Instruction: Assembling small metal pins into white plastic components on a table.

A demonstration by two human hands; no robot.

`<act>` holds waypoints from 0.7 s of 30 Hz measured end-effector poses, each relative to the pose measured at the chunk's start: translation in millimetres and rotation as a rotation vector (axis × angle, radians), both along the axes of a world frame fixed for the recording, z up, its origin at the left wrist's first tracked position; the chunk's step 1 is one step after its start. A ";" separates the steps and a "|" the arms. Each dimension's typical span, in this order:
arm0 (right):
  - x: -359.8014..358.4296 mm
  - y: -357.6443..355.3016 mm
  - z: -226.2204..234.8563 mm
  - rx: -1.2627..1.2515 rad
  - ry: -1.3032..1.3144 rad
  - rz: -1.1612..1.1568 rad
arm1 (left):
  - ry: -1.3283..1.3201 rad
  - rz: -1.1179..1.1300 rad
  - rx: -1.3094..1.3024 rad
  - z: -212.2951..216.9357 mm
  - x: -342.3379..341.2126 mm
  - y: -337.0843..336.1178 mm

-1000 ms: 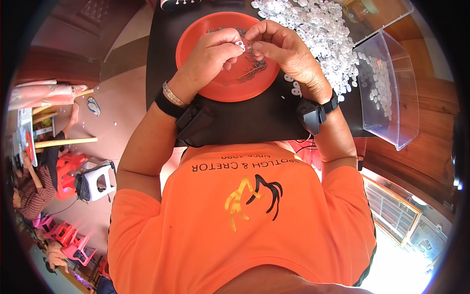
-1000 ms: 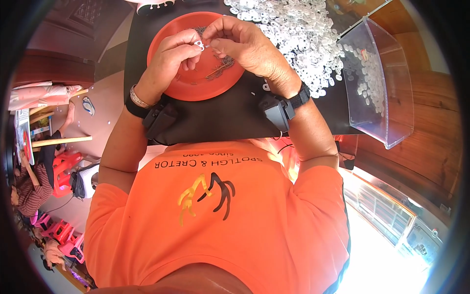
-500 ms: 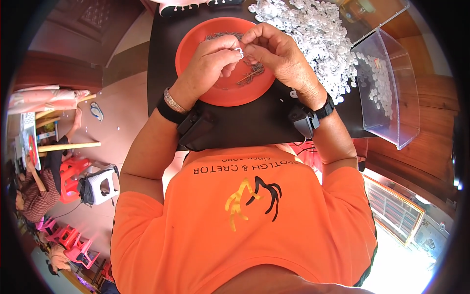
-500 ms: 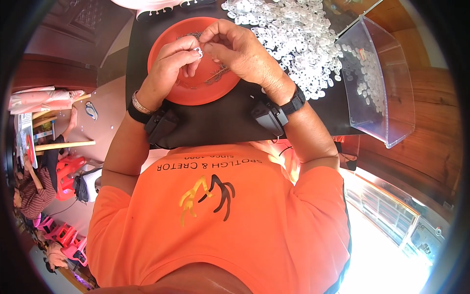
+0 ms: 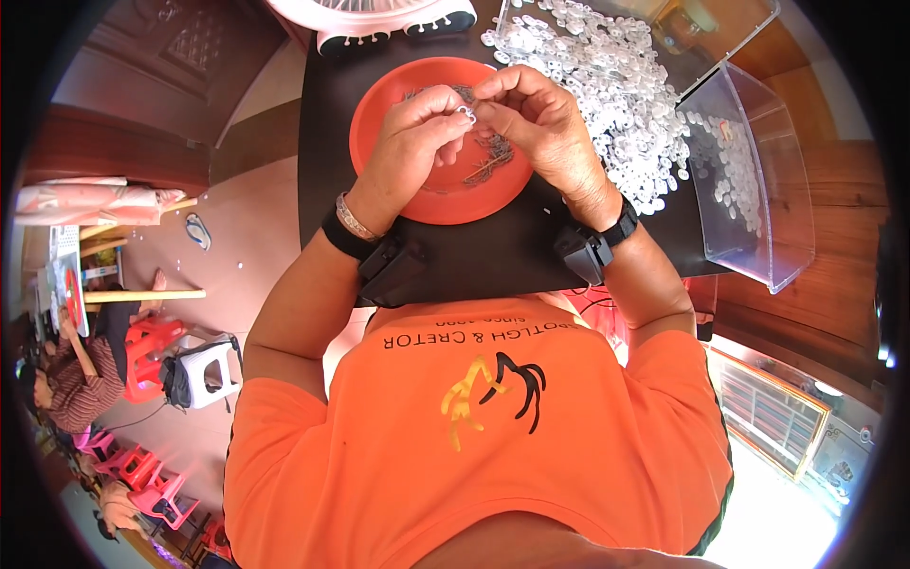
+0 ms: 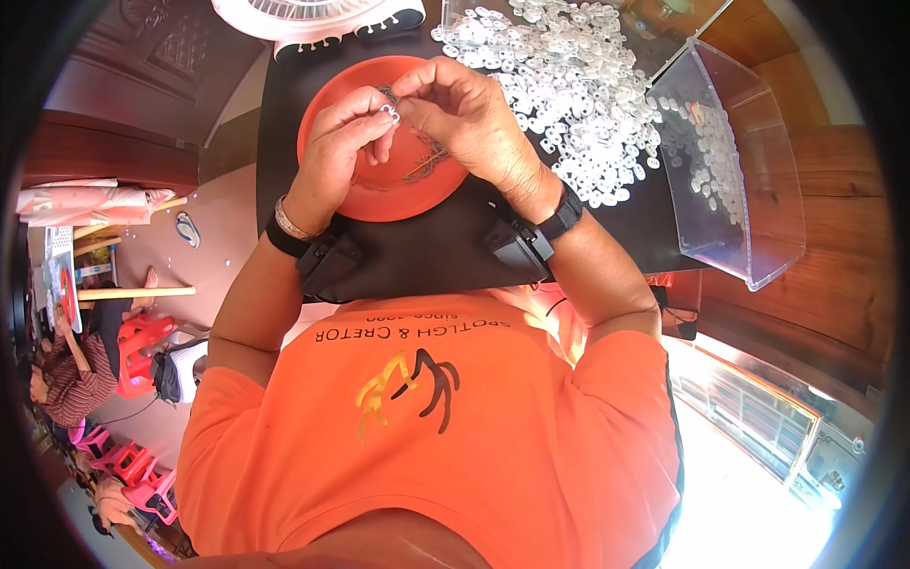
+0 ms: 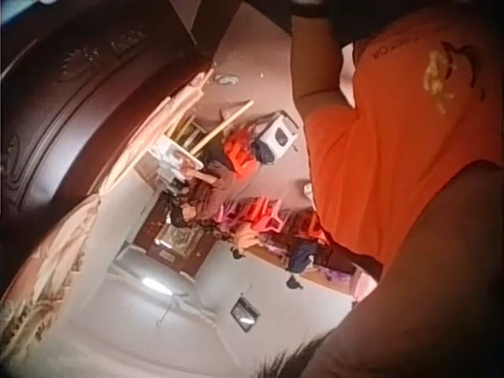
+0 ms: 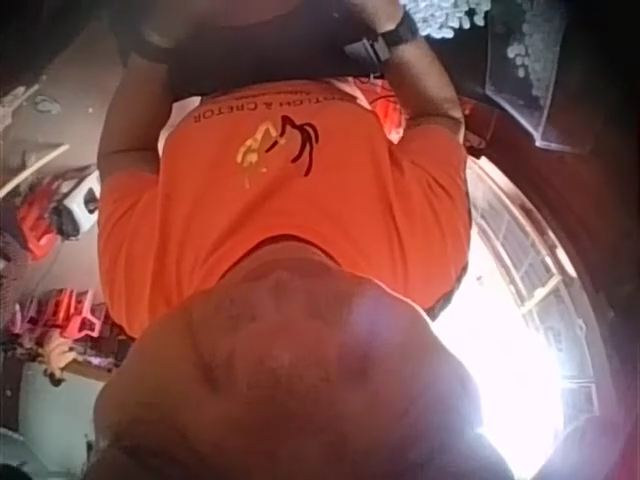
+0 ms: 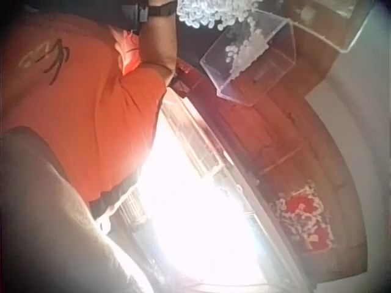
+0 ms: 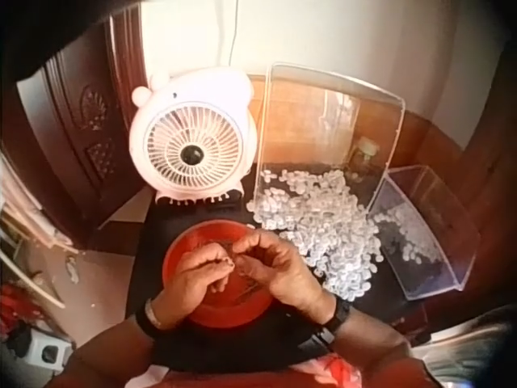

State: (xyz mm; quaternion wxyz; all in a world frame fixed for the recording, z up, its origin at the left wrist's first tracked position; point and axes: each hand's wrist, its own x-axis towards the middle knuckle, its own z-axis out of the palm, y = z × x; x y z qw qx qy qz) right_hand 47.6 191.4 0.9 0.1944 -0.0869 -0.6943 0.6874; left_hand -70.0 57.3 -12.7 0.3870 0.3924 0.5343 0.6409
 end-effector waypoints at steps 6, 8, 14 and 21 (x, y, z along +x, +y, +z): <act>1.4 5.9 2.1 0.064 0.012 0.039 | 0.069 -0.020 -0.022 2.0 -1.0 -1.6; 3.0 10.0 3.8 0.076 -0.021 0.064 | 0.101 -0.032 -0.065 4.3 -1.4 -2.1; 3.4 3.2 10.4 0.126 -0.077 0.105 | 0.132 -0.057 -0.042 1.2 -2.5 -2.4; 4.0 8.7 6.2 0.101 -0.059 0.114 | 0.144 -0.040 -0.062 3.2 -4.5 -2.7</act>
